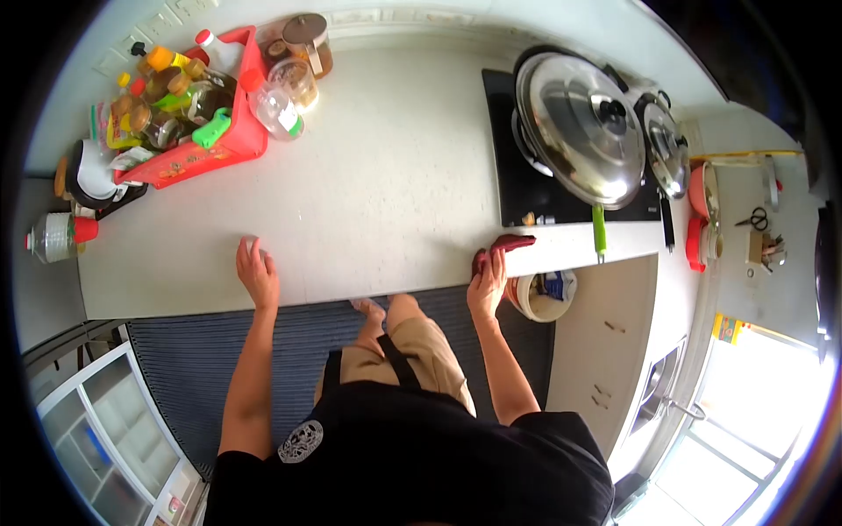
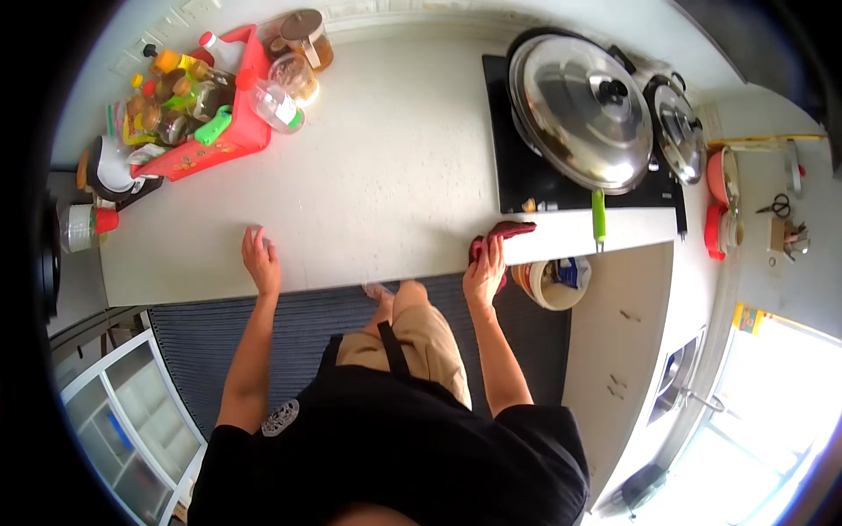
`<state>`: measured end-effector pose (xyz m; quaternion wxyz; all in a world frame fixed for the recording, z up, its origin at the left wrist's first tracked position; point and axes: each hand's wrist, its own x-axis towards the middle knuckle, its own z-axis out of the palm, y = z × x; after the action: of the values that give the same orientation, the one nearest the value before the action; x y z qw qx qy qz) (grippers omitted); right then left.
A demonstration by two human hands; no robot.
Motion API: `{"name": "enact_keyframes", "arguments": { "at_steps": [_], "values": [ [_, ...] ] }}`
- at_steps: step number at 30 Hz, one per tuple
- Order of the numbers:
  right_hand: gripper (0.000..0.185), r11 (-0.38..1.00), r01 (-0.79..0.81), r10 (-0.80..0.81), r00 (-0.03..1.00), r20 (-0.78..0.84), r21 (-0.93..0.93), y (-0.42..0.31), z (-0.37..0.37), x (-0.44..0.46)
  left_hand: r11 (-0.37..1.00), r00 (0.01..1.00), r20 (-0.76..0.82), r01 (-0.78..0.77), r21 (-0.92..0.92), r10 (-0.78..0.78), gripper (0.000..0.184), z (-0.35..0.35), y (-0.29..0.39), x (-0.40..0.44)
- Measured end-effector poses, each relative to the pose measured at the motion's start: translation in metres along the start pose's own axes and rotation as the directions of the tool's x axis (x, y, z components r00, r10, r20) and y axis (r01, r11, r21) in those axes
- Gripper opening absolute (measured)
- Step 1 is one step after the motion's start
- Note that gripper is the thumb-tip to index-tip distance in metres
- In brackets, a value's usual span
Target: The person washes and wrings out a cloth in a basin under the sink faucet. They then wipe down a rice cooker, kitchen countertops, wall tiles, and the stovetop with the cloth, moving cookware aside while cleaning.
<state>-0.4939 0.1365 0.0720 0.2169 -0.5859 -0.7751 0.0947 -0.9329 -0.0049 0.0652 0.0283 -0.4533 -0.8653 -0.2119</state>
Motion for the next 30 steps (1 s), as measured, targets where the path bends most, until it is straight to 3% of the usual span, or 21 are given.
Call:
{"name": "enact_keyframes", "arguments": {
  "at_steps": [4,5,8,11,13,15,18,21,23,24,25,27,28,30],
  "values": [
    [0.051,0.979,0.182,-0.192,0.976,0.105,0.094,-0.002,0.021,0.083,0.993,0.992,-0.122,0.043,0.113,-0.029,0.036,0.023,0.009,0.016],
    [0.049,0.961,0.274,-0.276,0.959,0.056,0.048,-0.003,0.028,0.116,0.991,0.993,-0.117,0.039,0.125,-0.024,0.037,0.025,0.009,0.015],
    [0.046,0.965,0.263,-0.263,0.963,-0.051,0.001,-0.003,0.068,0.208,0.976,0.994,-0.089,0.077,0.202,-0.060,0.039,0.018,0.022,0.021],
    [0.049,0.919,0.370,-0.387,0.912,-0.134,-0.139,-0.002,0.107,0.290,0.976,0.996,-0.078,0.067,0.206,-0.051,0.039,0.017,0.022,0.023],
    [0.052,0.936,0.324,-0.339,0.934,-0.108,-0.137,-0.010,0.124,0.346,0.979,0.996,-0.083,0.051,0.195,-0.035,0.038,0.019,0.022,0.023],
    [0.057,0.943,0.275,-0.318,0.910,-0.267,-0.189,-0.011,0.152,0.400,0.977,0.996,-0.062,0.069,0.204,-0.057,0.038,0.018,0.023,0.024],
    [0.063,0.960,-0.081,-0.030,0.922,-0.387,-0.267,-0.035,0.178,0.457,0.975,0.996,-0.043,0.086,0.203,-0.078,0.038,0.016,0.025,0.022],
    [0.061,0.979,-0.204,0.198,0.961,-0.195,-0.012,-0.063,0.184,0.483,0.971,0.994,-0.046,0.104,0.216,-0.096,0.039,0.018,0.026,0.028],
    [0.056,0.997,-0.076,0.063,0.928,-0.368,-0.023,-0.106,0.216,0.468,0.969,0.994,-0.036,0.110,0.222,-0.105,0.040,0.016,0.027,0.025],
    [0.048,0.998,-0.033,0.051,0.942,-0.332,0.060,-0.138,0.225,0.456,0.970,0.994,-0.031,0.112,0.215,-0.108,0.040,0.016,0.028,0.023],
    [0.045,0.978,0.200,-0.157,0.901,-0.405,0.066,-0.164,0.242,0.441,0.971,0.994,-0.029,0.110,0.211,-0.106,0.040,0.015,0.026,0.023],
    [0.044,0.873,0.390,-0.293,0.900,-0.321,0.294,-0.225,0.253,0.417,0.973,0.994,-0.028,0.112,0.201,-0.109,0.040,0.015,0.027,0.026],
    [0.042,0.815,0.382,-0.315,0.923,-0.221,0.436,-0.246,0.253,0.412,0.974,0.993,-0.026,0.116,0.195,-0.113,0.041,0.014,0.027,0.025],
    [0.041,0.789,0.361,-0.386,0.921,-0.056,0.496,-0.250,0.236,0.414,0.975,0.993,-0.031,0.118,0.186,-0.114,0.041,0.012,0.026,0.026]
  ]
}}
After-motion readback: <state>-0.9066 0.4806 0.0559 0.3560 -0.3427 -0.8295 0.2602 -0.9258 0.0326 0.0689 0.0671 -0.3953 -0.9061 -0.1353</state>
